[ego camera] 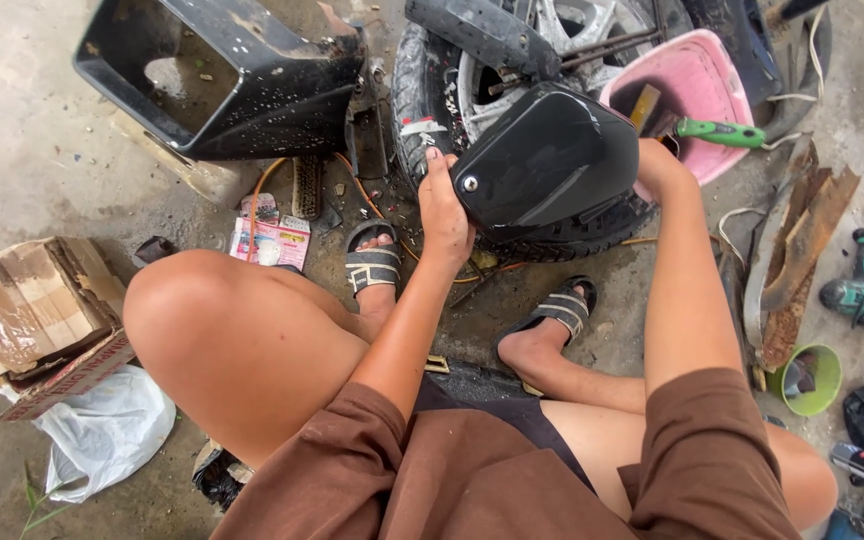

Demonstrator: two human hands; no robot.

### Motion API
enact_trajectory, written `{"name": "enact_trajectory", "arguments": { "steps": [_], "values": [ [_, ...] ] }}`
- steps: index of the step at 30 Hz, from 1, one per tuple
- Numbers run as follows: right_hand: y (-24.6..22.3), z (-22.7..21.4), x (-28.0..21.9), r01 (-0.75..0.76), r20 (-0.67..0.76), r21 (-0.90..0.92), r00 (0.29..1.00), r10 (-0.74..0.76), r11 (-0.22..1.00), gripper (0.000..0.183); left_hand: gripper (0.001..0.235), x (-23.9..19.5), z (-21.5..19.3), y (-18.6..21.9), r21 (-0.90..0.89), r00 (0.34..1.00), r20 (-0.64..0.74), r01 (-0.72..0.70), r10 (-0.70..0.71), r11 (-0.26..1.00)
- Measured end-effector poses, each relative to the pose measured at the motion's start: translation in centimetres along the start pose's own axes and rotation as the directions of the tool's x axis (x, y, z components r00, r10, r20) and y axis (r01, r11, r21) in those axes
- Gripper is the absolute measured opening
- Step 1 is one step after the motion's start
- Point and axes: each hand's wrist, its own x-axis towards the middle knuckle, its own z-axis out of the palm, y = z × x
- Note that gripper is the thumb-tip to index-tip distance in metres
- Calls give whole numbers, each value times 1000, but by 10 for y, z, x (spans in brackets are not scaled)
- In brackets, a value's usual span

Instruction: Sanding a black plastic motorcycle part manually with sandpaper to prepare it for painting or finishing.

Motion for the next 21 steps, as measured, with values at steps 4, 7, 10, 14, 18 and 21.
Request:
{"name": "enact_trajectory", "arguments": {
  "steps": [4, 7, 10, 14, 18, 21],
  "values": [
    [35, -2, 45, 119, -148, 100, 983, -104, 988, 42, 53, -2, 0, 2, -6, 999, 35, -3, 3, 1000],
    [34, 5, 48, 333, -344, 183, 903, -257, 925, 12, 52, 1, -3, 4, 19, 999, -37, 13, -12, 1000],
    [7, 7, -16, 437, -443, 352, 857, -264, 828, 24, 54, 5, -8, 0, 23, 998, -55, 15, -14, 1000],
    [-3, 46, -82, 875, -395, -16, 439, -807, 484, 31, 54, 7, -4, -5, 156, 979, -202, 30, 2, 987],
    [-14, 100, -95, 790, -23, -589, 197, -980, 173, 85, 52, -13, 9, -2, 221, 989, -73, -108, 127, 969],
    [-26, 95, -81, 688, -59, -590, 486, -872, 423, 98, 57, -9, -1, -16, 318, 976, -158, -93, 150, 943]
  ]
}}
